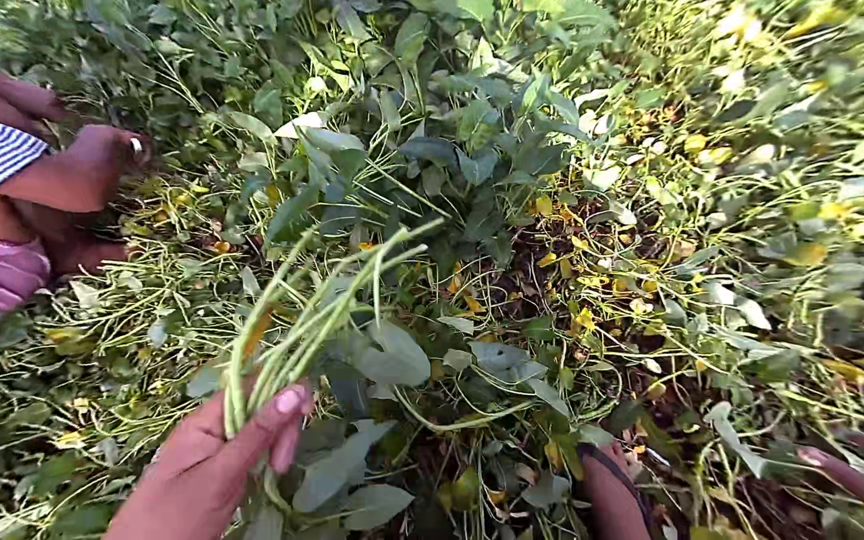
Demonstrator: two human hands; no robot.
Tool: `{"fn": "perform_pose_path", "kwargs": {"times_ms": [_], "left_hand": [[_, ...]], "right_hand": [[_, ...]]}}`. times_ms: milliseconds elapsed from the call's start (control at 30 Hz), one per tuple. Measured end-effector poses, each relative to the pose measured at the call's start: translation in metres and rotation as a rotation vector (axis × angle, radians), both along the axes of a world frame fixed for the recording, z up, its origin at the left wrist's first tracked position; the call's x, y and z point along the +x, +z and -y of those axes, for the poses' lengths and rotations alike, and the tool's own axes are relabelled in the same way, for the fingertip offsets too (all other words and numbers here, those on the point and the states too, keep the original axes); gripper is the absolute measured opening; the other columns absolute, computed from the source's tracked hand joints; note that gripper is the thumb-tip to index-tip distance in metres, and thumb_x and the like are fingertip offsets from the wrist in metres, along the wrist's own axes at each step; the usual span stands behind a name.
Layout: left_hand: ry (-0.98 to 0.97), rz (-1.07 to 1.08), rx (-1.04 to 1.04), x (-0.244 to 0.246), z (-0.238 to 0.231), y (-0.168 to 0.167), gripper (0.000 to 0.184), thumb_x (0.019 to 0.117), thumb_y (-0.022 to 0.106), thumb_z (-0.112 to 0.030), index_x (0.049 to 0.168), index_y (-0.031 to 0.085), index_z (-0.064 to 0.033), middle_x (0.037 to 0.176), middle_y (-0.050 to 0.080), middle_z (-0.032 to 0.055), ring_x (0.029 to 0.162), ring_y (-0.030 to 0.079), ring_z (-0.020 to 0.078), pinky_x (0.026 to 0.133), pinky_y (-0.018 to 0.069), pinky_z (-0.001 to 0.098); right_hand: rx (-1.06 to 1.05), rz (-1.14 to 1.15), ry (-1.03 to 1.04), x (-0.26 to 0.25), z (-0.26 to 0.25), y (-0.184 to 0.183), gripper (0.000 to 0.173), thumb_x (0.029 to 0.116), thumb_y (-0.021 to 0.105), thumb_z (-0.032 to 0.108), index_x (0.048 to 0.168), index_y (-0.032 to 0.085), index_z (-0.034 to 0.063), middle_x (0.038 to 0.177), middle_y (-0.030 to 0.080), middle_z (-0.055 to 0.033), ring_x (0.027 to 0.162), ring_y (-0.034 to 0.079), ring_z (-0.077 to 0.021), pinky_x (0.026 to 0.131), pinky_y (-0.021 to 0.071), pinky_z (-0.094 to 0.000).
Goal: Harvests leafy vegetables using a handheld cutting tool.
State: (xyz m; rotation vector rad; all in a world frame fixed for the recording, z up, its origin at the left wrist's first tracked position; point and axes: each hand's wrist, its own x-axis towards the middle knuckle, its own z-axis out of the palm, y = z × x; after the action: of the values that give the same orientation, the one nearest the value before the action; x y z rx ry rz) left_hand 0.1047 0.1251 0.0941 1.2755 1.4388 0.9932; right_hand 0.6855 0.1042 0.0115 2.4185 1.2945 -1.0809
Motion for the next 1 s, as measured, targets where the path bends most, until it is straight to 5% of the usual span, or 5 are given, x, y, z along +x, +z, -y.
{"fn": "perform_pose_path", "kwargs": {"times_ms": [167, 300, 500, 667, 1000], "left_hand": [[0.046, -0.742, 0.321, 0.041, -0.027, -0.006, 0.032, 0.0984, 0.060, -0.047, 0.098, 0.070, -0.0171, 0.075, 0.066, -0.0085, 0.061, 0.059, 0.0037, 0.053, 0.0500, 0.0257], [-0.260, -1.044, 0.014, 0.090, -0.001, -0.128, 0.042, 0.1006, 0.061, -0.038, 0.122, 0.072, -0.0032, 0.118, 0.072, 0.0208, 0.111, 0.068, 0.0377, 0.100, 0.0510, 0.0575], [-0.747, -1.090, -0.457, 0.078, 0.006, -0.129, 0.033, 0.1029, 0.061, -0.027, 0.119, 0.070, 0.0003, 0.122, 0.068, 0.0231, 0.119, 0.064, 0.0422, 0.098, 0.0507, 0.0596], [-0.607, -0.941, -0.402, 0.069, 0.007, -0.064, 0.036, 0.1017, 0.062, -0.030, 0.108, 0.071, 0.0041, 0.109, 0.071, 0.0240, 0.108, 0.068, 0.0415, 0.096, 0.0511, 0.0604], [-0.477, -0.591, -0.330, 0.065, -0.012, -0.005, 0.023, 0.1000, 0.064, -0.028, 0.101, 0.072, -0.0063, 0.085, 0.074, 0.0013, 0.080, 0.072, 0.0154, 0.079, 0.0592, 0.0433]], "right_hand": [[0.280, -0.743, 0.226, -0.129, -0.064, -0.031, 0.038, 0.1069, 0.046, 0.039, 0.139, 0.059, 0.0227, 0.107, 0.072, -0.0004, 0.061, 0.061, -0.0125, 0.054, 0.0529, -0.0312], [0.104, -0.932, 0.018, -0.193, -0.099, -0.091, 0.050, 0.1111, 0.032, 0.048, 0.142, 0.054, 0.0149, 0.134, 0.061, -0.0082, 0.071, 0.066, -0.0159, 0.061, 0.0552, -0.0314], [0.086, -0.646, -0.235, -0.137, -0.091, -0.127, 0.057, 0.1129, 0.020, 0.045, 0.153, 0.042, 0.0105, 0.137, 0.055, -0.0260, 0.089, 0.068, -0.0374, 0.075, 0.0565, -0.0516], [0.257, -0.718, -0.036, -0.140, -0.110, -0.111, 0.049, 0.1142, 0.024, 0.035, 0.137, 0.057, 0.0077, 0.091, 0.069, -0.0074, 0.054, 0.053, -0.0105, 0.053, 0.0456, -0.0283], [-0.020, -0.318, 0.474, -0.180, -0.161, -0.135, 0.046, 0.1111, 0.040, 0.024, 0.151, 0.045, 0.0015, 0.139, 0.056, -0.0321, 0.129, 0.055, -0.0476, 0.109, 0.0396, -0.0654]]}}
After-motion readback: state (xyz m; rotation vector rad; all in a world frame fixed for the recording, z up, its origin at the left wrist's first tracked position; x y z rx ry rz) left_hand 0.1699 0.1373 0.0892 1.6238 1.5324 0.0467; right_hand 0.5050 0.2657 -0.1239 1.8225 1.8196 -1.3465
